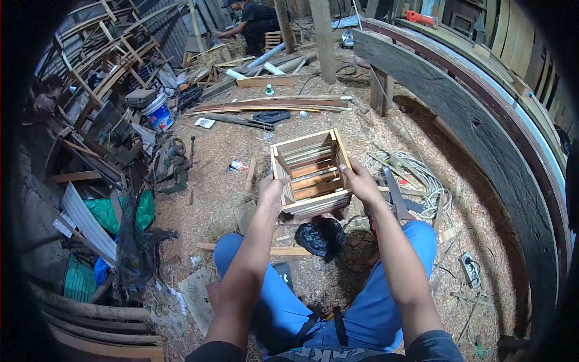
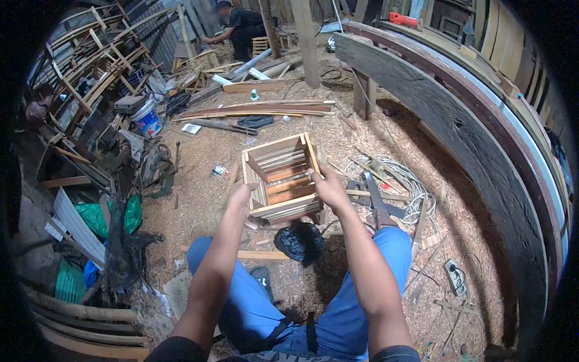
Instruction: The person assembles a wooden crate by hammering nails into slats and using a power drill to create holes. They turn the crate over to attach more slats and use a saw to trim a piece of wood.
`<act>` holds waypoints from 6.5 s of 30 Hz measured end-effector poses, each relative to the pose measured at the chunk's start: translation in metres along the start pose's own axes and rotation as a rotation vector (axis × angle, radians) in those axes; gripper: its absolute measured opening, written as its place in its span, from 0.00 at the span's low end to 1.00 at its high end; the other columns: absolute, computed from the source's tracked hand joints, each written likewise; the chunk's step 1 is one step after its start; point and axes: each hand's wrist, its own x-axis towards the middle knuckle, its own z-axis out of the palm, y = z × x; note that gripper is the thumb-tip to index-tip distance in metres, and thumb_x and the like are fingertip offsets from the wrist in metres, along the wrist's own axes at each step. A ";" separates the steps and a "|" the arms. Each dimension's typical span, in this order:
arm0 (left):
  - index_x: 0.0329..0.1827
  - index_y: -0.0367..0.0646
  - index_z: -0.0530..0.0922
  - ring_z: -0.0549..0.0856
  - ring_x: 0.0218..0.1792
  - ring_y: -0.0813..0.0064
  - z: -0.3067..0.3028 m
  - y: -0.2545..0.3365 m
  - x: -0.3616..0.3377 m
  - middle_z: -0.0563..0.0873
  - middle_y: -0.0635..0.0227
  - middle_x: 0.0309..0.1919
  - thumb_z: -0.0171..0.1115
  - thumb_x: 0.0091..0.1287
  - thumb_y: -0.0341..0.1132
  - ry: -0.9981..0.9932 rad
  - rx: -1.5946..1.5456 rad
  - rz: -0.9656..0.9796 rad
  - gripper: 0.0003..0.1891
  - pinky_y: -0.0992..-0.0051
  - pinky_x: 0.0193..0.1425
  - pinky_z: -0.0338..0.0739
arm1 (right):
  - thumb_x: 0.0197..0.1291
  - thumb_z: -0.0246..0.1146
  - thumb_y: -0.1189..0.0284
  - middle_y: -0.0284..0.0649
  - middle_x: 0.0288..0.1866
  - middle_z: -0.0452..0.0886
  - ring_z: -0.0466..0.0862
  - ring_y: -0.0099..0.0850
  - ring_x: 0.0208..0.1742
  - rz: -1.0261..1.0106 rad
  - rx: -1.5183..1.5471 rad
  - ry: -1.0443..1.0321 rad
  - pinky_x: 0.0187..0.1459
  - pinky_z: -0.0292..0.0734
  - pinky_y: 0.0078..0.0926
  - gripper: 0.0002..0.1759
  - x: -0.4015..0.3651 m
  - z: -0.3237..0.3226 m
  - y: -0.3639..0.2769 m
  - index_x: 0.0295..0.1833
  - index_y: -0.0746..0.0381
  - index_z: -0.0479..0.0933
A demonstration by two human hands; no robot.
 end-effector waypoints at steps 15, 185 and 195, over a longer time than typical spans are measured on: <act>0.69 0.29 0.77 0.91 0.53 0.56 -0.028 -0.061 0.072 0.88 0.50 0.57 0.61 0.80 0.40 0.233 0.025 -0.013 0.23 0.57 0.54 0.87 | 0.80 0.59 0.62 0.58 0.70 0.82 0.81 0.46 0.73 0.023 -0.034 -0.001 0.74 0.71 0.37 0.30 0.011 0.030 0.012 0.80 0.67 0.69; 0.76 0.36 0.77 0.84 0.63 0.73 -0.029 -0.031 0.024 0.86 0.61 0.67 0.60 0.81 0.29 0.236 -0.024 0.274 0.22 0.73 0.70 0.75 | 0.74 0.62 0.69 0.52 0.39 0.87 0.88 0.39 0.39 0.269 -0.270 0.268 0.42 0.81 0.38 0.17 0.005 0.006 0.087 0.60 0.69 0.74; 0.75 0.35 0.77 0.80 0.73 0.66 0.012 -0.052 0.033 0.82 0.52 0.73 0.58 0.82 0.31 0.268 0.021 0.355 0.22 0.70 0.77 0.70 | 0.73 0.60 0.81 0.50 0.45 0.87 0.86 0.37 0.40 -0.212 -0.455 0.044 0.49 0.81 0.34 0.28 -0.080 -0.029 -0.045 0.77 0.63 0.72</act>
